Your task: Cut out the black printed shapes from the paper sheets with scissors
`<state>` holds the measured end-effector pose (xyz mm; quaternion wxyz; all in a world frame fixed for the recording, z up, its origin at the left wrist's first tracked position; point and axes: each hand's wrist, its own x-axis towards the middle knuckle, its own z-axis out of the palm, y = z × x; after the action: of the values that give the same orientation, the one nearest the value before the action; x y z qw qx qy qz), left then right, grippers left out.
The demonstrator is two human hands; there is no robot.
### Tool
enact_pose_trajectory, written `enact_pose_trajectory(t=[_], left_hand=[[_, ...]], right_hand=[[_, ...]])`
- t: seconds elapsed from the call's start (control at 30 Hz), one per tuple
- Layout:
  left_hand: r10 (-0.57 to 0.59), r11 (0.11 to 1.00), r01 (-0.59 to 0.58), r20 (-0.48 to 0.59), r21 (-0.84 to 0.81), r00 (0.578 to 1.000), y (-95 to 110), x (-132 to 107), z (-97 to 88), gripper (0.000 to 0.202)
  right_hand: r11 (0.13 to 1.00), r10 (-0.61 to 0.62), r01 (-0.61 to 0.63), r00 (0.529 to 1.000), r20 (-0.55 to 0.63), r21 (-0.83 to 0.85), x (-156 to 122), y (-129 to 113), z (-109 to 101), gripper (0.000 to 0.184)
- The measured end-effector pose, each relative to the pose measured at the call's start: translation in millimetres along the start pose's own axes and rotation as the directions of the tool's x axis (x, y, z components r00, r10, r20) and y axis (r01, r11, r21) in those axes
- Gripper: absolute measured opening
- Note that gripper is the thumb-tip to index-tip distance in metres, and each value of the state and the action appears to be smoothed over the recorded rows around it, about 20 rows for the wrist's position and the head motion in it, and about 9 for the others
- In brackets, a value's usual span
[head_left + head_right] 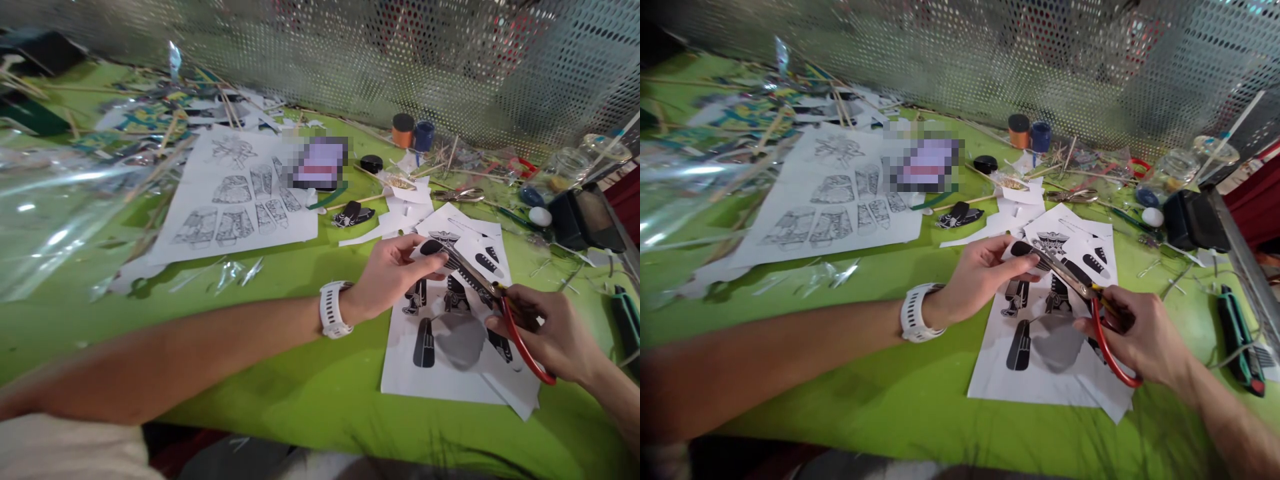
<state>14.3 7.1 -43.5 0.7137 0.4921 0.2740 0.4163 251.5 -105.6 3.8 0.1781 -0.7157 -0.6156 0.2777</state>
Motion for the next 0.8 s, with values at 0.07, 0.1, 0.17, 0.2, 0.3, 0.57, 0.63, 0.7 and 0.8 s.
enact_pose_trajectory(t=[0.07,0.1,0.17,0.2,0.3,0.57,0.63,0.7,0.8], left_hand=[[0.009,1.0,-0.009,-0.004,0.011,1.0,-0.3,-0.1,-0.2,0.021],[0.012,1.0,-0.012,-0.005,0.012,1.0,-0.3,-0.1,-0.1,0.021],[0.008,1.0,-0.008,-0.009,0.011,1.0,-0.3,0.0,0.1,0.021],[0.003,1.0,-0.003,-0.01,0.012,1.0,-0.2,0.0,0.2,0.021],[-0.009,1.0,0.01,-0.011,0.027,1.0,-0.3,0.2,0.0,0.025],[0.022,0.999,-0.022,-0.012,0.025,1.0,-0.4,-0.7,-0.2,0.037],[0.02,1.0,-0.019,-0.016,0.02,1.0,0.0,-0.8,0.3,0.041],[0.012,1.0,-0.011,-0.013,0.019,1.0,0.8,-1.0,0.6,0.045],[0.006,0.999,-0.006,0.003,0.04,1.0,2.6,-1.6,0.8,0.046]], right_hand=[[1.0,0.004,-0.004,1.0,-0.008,-0.006,0.2,0.3,-0.2,0.047],[1.0,0.008,-0.008,1.0,-0.009,-0.005,0.5,0.7,-0.4,0.046],[1.0,0.02,-0.02,1.0,-0.002,0.012,1.6,2.3,-0.8,0.047],[1.0,0.023,-0.023,1.0,0.006,0.021,2.2,3.4,-1.0,0.047],[0.999,0.019,-0.019,1.0,0.017,0.037,3.9,6.5,-1.4,0.046],[1.0,-0.013,0.012,0.999,-0.036,-0.014,0.7,4.2,-0.9,0.043],[0.999,-0.019,0.018,0.999,-0.039,-0.031,-0.6,3.9,-0.5,0.043],[0.999,-0.01,0.009,1.0,-0.029,-0.037,-1.3,3.7,-0.2,0.045],[0.999,0.011,-0.011,1.0,-0.013,-0.034,-1.6,2.2,0.0,0.047]])
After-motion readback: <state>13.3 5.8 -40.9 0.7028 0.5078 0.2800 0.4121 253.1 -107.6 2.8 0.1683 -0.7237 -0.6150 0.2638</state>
